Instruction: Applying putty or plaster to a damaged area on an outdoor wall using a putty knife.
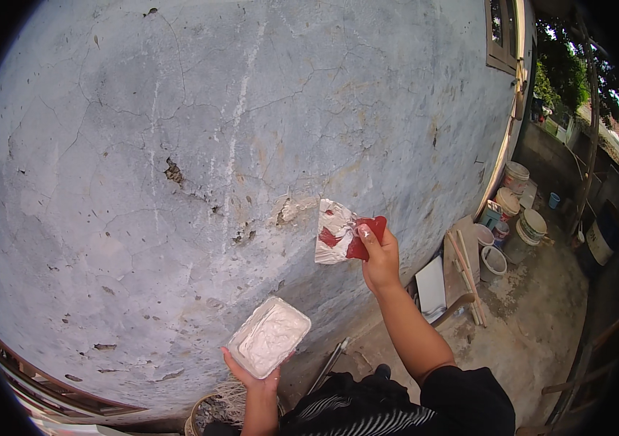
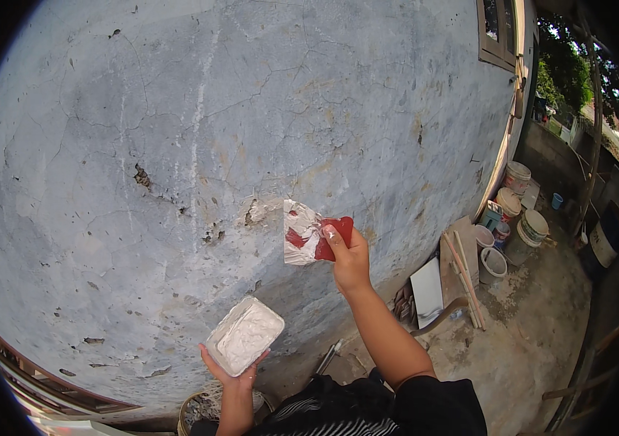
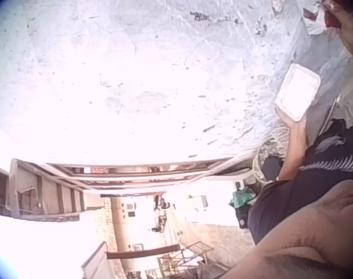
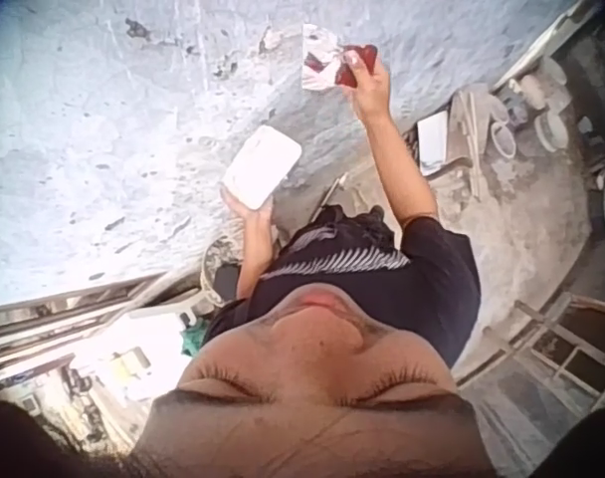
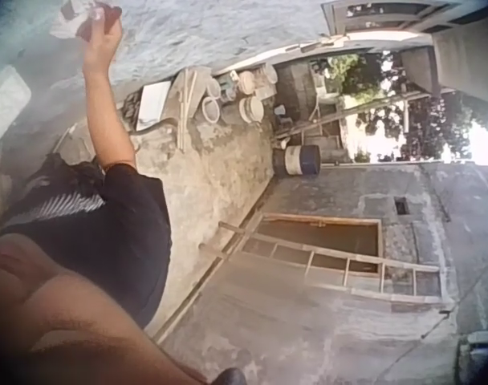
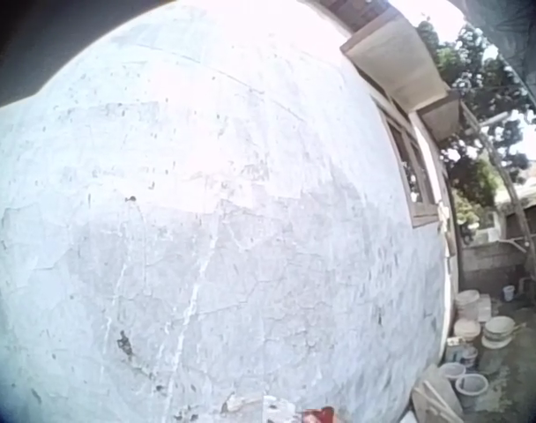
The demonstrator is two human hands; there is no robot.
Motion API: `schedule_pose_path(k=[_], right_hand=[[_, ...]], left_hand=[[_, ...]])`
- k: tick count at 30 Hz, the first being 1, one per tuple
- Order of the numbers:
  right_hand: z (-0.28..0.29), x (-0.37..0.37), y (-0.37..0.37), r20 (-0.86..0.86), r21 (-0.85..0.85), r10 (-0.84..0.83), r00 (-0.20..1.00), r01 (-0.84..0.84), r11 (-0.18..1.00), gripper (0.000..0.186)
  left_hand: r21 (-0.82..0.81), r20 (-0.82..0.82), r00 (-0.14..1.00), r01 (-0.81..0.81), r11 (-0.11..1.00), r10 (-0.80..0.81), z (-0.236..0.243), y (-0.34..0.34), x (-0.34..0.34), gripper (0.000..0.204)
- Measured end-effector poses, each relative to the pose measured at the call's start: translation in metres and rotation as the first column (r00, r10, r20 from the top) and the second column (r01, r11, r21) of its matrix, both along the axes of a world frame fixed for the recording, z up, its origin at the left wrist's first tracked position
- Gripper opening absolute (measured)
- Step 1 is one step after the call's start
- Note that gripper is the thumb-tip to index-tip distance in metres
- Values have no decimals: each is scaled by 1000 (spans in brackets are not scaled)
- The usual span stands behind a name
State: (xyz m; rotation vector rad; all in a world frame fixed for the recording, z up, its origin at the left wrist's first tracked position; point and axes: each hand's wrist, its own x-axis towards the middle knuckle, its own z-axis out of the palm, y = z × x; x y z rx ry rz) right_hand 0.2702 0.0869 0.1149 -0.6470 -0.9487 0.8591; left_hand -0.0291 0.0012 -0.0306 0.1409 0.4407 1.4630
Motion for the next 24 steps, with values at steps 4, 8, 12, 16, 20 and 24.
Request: schedule_pose_path(k=[4,8,12,16,20,24], right_hand=[[22,-23,19,-252,61,150,956,-139,988,23],[22,-39,47,-158,23,222,962,-221,975,26],[4,-38,58,-185,-31,101,978,-109,994,25],[-23,-23,58,-268,-75,-3,963,-18,997,24],[-33,-4,40,-235,-91,-10,972,-12,996,24],[-12,1,19,-67,5,-241,968,242,970,23]], left_hand=[[-4,-15,1000,-4,1000,4,1,-2,1,102],[-17,-65,998,-26,1000,25,1,-3,1,103],[-26,-63,998,-32,999,31,11,-6,3,103],[-18,-68,997,-43,999,42,5,-6,-3,102],[-26,-52,997,-55,998,54,1,-5,-6,102],[-21,-64,997,-51,998,50,1,-4,-6,103]])
